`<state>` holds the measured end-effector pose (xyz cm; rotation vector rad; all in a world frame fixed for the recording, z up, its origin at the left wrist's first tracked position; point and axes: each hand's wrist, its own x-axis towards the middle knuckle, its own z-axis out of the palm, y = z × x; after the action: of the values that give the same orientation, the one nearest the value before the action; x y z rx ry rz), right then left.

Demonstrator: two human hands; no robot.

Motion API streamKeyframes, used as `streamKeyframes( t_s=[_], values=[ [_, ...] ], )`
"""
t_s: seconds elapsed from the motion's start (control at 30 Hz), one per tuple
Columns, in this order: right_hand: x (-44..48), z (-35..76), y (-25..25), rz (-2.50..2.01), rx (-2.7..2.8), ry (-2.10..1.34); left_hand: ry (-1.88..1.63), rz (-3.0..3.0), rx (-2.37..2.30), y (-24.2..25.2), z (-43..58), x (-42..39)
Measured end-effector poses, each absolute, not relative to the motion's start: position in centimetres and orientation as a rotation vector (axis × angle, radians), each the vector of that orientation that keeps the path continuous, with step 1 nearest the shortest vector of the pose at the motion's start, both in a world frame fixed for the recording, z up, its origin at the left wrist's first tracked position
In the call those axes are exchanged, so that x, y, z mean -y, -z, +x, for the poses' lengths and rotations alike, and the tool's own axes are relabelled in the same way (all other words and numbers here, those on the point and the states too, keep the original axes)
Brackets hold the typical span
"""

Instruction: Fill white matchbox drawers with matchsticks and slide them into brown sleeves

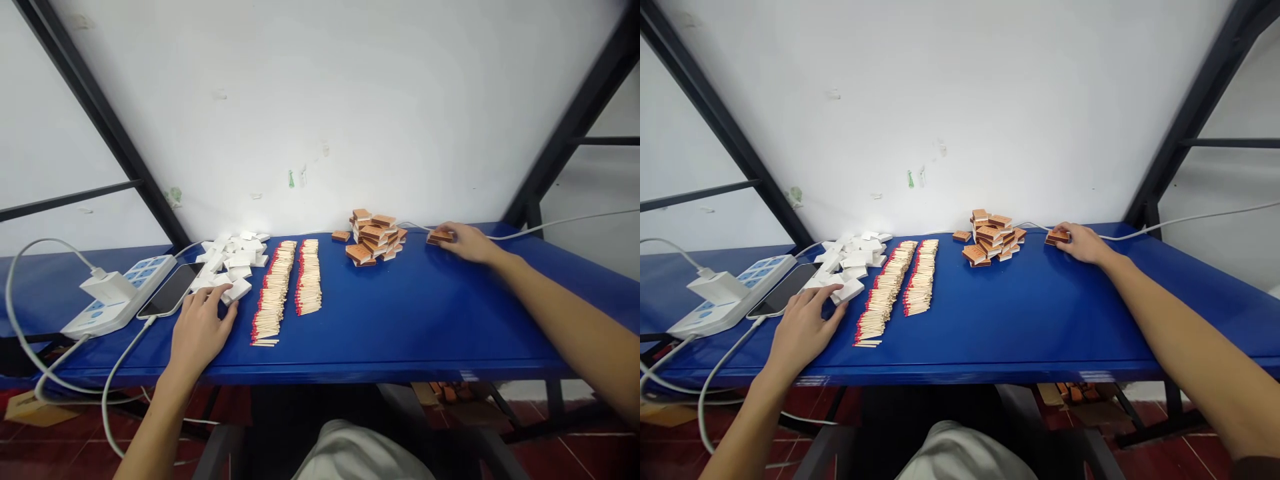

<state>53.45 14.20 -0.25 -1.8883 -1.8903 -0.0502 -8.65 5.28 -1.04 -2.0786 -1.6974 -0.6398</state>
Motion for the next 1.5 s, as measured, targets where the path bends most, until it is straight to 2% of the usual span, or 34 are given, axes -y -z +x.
streamKeyframes(
  t_s=[0.23,0.3,0.43,0.53,0.67,0.83,1.07,1.17,1.27,1.5],
  values=[
    [-13.3,51.7,-0.8,-1.768,1.766,0.253,0.676,-2.077,1.887,0.2,-7.8,-4.5],
    [-12.9,49.9,-1.9,-1.711,1.681,0.340,0.836,-2.015,1.853,-0.1,-7.5,-4.4],
    [-11.4,43.6,-4.0,-1.537,1.683,0.374,1.398,-1.899,1.636,-0.7,-7.2,-3.5],
    [-9.3,37.9,-4.5,-1.351,2.024,0.383,1.642,-2.127,1.469,-0.9,-6.7,-1.9],
    [-7.9,33.0,-3.9,-1.416,2.425,0.603,1.638,-2.469,1.271,-0.4,-5.3,0.6],
    [-9.5,32.2,-2.9,-1.569,2.511,0.683,1.863,-2.712,1.295,1.4,-3.9,2.1],
    [-9.5,32.2,-2.4,-1.458,2.450,0.824,1.974,-2.873,1.362,2.8,-3.3,2.3],
    [-7.8,31.3,-2.4,-1.314,2.336,0.807,1.935,-2.899,1.319,2.8,-3.2,2.5],
    [-5.8,30.7,-2.1,-1.185,2.477,0.728,1.894,-2.952,1.288,2.3,-3.5,2.8],
    [-2.5,29.3,-2.7,-1.158,2.531,0.345,1.981,-2.830,1.181,2.0,-3.7,2.8]
  ],
)
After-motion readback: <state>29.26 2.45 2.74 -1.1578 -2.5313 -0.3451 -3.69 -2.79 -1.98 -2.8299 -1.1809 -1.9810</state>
